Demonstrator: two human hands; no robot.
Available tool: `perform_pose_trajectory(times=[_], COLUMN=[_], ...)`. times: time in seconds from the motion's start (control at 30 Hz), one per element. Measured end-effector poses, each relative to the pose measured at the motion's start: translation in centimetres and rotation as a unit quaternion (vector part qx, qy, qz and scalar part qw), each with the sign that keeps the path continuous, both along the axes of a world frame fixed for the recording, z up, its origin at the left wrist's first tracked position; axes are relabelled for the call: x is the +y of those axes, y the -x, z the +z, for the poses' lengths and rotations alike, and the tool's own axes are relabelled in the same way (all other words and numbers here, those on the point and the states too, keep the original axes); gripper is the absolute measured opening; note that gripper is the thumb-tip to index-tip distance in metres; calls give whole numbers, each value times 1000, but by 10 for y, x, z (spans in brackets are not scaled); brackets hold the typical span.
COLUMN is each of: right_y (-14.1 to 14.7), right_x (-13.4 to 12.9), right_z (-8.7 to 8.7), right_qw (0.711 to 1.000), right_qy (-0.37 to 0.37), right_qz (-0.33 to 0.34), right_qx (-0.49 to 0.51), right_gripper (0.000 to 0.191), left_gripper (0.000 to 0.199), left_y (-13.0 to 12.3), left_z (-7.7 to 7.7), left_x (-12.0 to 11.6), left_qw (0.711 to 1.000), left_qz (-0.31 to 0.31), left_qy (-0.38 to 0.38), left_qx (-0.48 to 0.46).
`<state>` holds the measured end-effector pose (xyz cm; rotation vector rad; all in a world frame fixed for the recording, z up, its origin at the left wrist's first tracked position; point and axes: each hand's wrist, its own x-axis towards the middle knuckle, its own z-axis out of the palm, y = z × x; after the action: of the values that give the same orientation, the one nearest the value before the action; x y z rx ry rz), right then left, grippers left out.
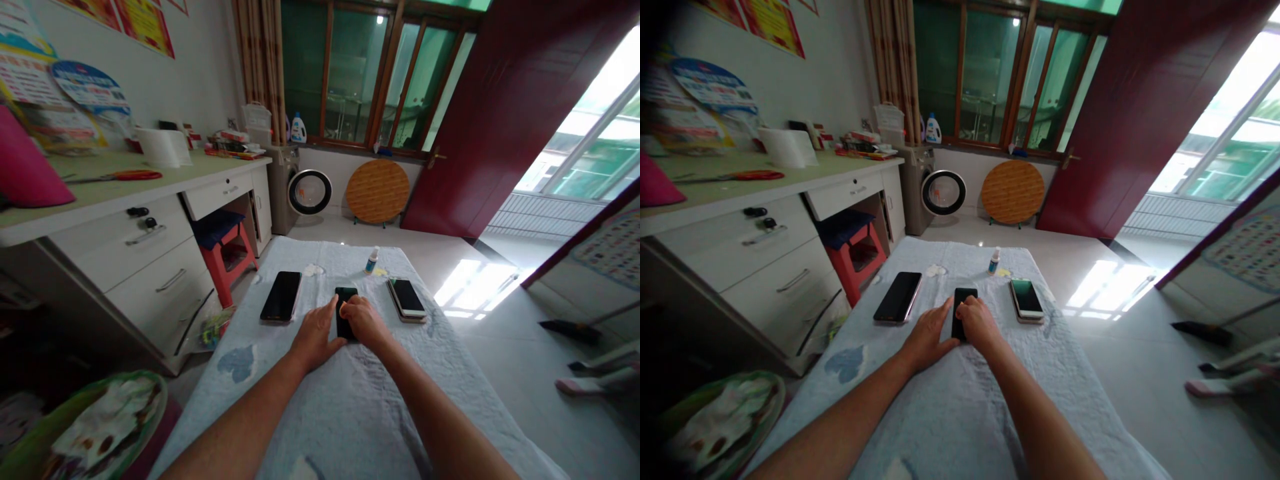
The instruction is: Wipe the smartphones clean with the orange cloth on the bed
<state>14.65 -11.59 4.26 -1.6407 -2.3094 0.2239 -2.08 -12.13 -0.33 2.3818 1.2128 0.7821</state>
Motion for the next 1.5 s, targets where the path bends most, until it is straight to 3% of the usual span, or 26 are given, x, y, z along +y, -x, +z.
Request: perform_pose_trajectory(times=[0.13, 0.23, 0.4, 0.57, 0.67, 0.73, 0.83, 0.97, 1.37, 1.5], right_y=[12, 18, 21, 20, 11, 0, -17, -29, -27, -31], right_x=[22, 24, 2, -19, -25, -27, -28, -27, -18, -11], right_z=[3, -1, -5, 5, 11, 11, 7, 1, -12, -23], right_qw=[999, 997, 995, 992, 992, 990, 978, 960, 930, 890], right_qy=[11, 12, 27, 75, 100, 70, 12, 59, 86, 109], right_qz=[-2, 20, 55, 78, 79, 40, -83, -187, -232, -247], right_qx=[-51, -67, -77, -68, 20, 114, 192, 199, 272, 367], right_gripper=[26, 24, 21, 21, 25, 26, 25, 22, 16, 16], left_gripper=[106, 110, 106, 104, 97, 87, 75, 65, 62, 63], left_y=[0, 0, -1, -2, -1, -1, 0, -1, -3, -4], left_z=[-1, -2, -4, -2, 0, 1, 3, 6, 6, 8], left_x=[-1, 0, 1, 0, -2, -2, -2, -3, -1, 0], left_qw=[1000, 1000, 1000, 1000, 1000, 999, 998, 997, 998, 998], left_qz=[8, 11, 13, 22, 24, 23, 28, 28, 22, 18], left_qy=[-4, -3, -8, -9, -19, -17, 2, -6, -7, 5], left_qx=[-18, -27, -25, -9, 6, 26, 63, 67, 53, 55])
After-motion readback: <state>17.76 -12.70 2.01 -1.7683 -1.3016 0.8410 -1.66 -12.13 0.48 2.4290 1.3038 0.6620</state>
